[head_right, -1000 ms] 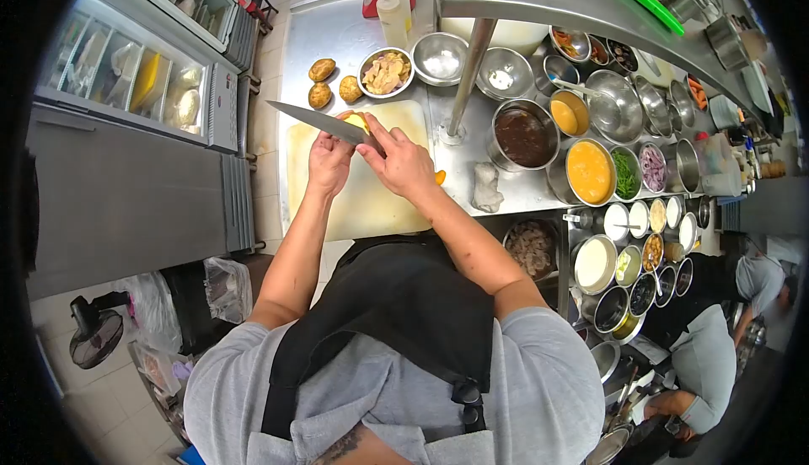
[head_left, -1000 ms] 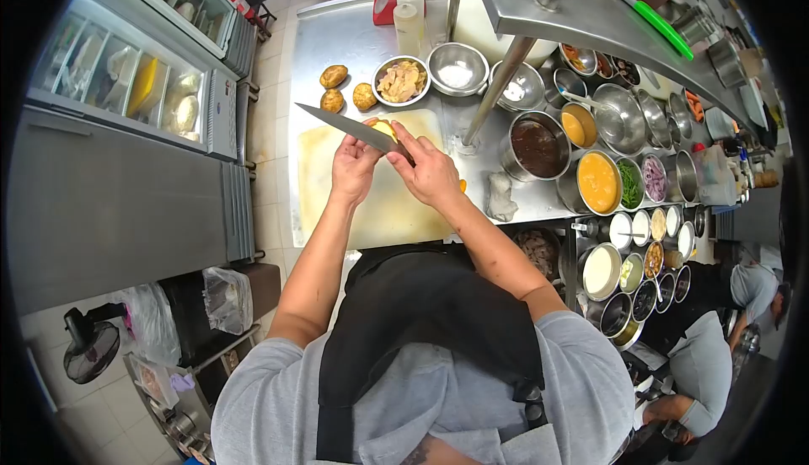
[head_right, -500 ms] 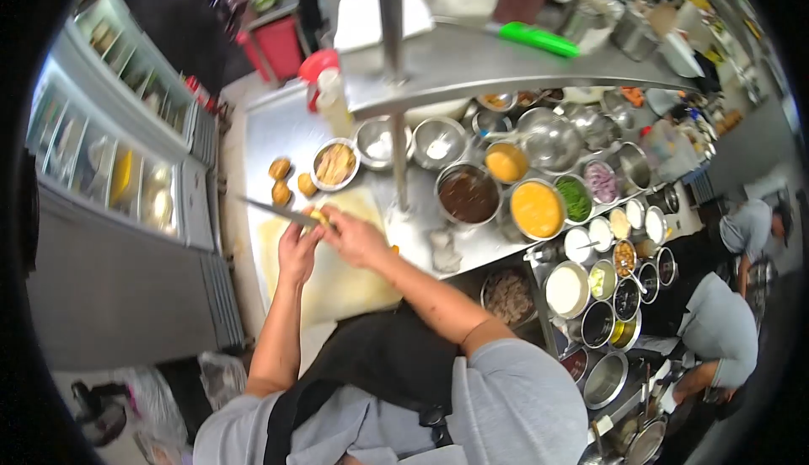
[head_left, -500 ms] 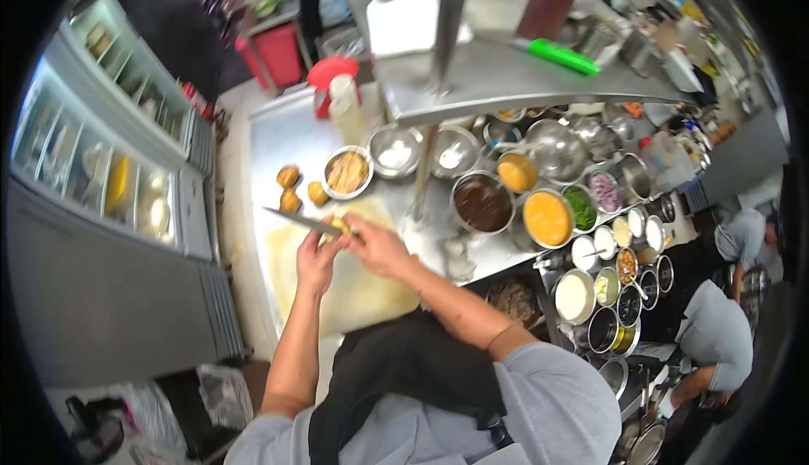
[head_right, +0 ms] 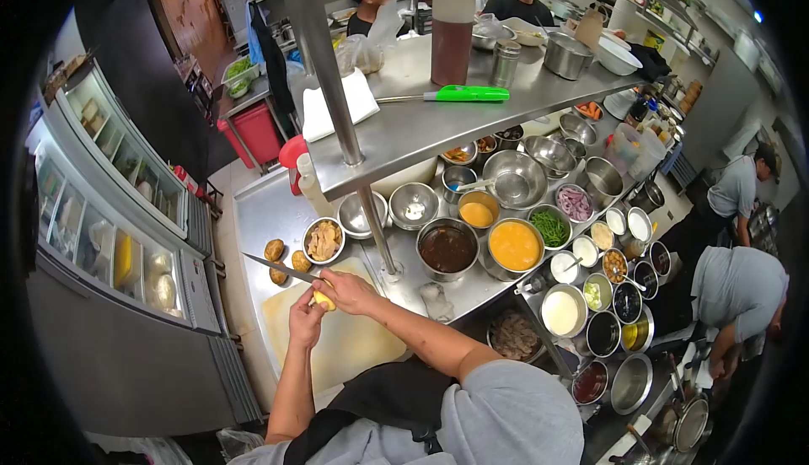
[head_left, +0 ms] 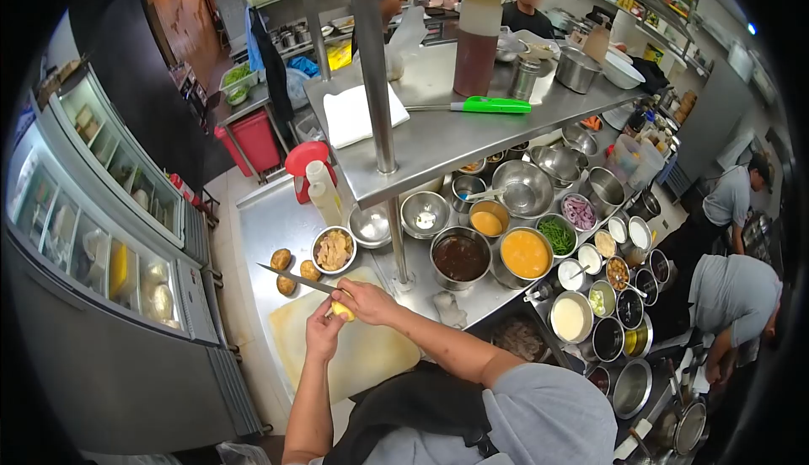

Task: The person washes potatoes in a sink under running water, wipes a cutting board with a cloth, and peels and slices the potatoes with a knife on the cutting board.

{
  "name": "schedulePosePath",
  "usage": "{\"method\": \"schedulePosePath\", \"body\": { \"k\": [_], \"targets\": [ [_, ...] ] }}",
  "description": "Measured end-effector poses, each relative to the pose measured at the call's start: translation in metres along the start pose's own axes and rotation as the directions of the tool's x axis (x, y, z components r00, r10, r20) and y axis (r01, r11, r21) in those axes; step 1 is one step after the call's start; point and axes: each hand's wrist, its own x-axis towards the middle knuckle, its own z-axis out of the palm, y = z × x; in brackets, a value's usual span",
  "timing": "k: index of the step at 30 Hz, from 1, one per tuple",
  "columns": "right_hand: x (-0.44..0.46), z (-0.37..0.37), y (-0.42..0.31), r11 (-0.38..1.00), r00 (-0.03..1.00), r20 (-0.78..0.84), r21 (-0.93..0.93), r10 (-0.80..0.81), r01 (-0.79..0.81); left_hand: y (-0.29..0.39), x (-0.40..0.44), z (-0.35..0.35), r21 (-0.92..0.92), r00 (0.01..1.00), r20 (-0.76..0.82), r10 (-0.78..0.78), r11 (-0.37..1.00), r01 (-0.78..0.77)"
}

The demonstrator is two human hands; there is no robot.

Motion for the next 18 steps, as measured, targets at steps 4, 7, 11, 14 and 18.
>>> {"method": "schedulePosePath", "body": {
  "k": [4,7,11,14,18],
  "targets": [
    [0.004,0.002,0.008,0.995,1.000,-0.007,0.095,0.011,-0.010,-0.001,0.006,-0.010,-0.141,1.000,-0.014,-0.021,0.990,0.019],
    [0.012,0.022,0.039,0.987,0.997,-0.043,0.151,0.068,-0.061,0.000,0.003,-0.030,-0.296,0.999,0.045,-0.013,0.955,0.026],
    [0.012,0.029,0.051,0.877,0.874,0.251,0.143,0.416,-0.459,-0.016,-0.014,-0.044,-0.344,0.996,-0.023,-0.087,0.936,0.074],
    [0.011,0.041,0.057,0.872,0.852,0.227,0.022,0.472,-0.489,-0.030,-0.022,-0.052,-0.330,0.993,-0.075,-0.089,0.942,0.059],
    [-0.001,0.028,0.038,0.900,0.887,0.158,-0.027,0.433,-0.434,-0.032,-0.029,-0.045,-0.322,0.981,-0.178,-0.082,0.946,0.020]
  ]
}}
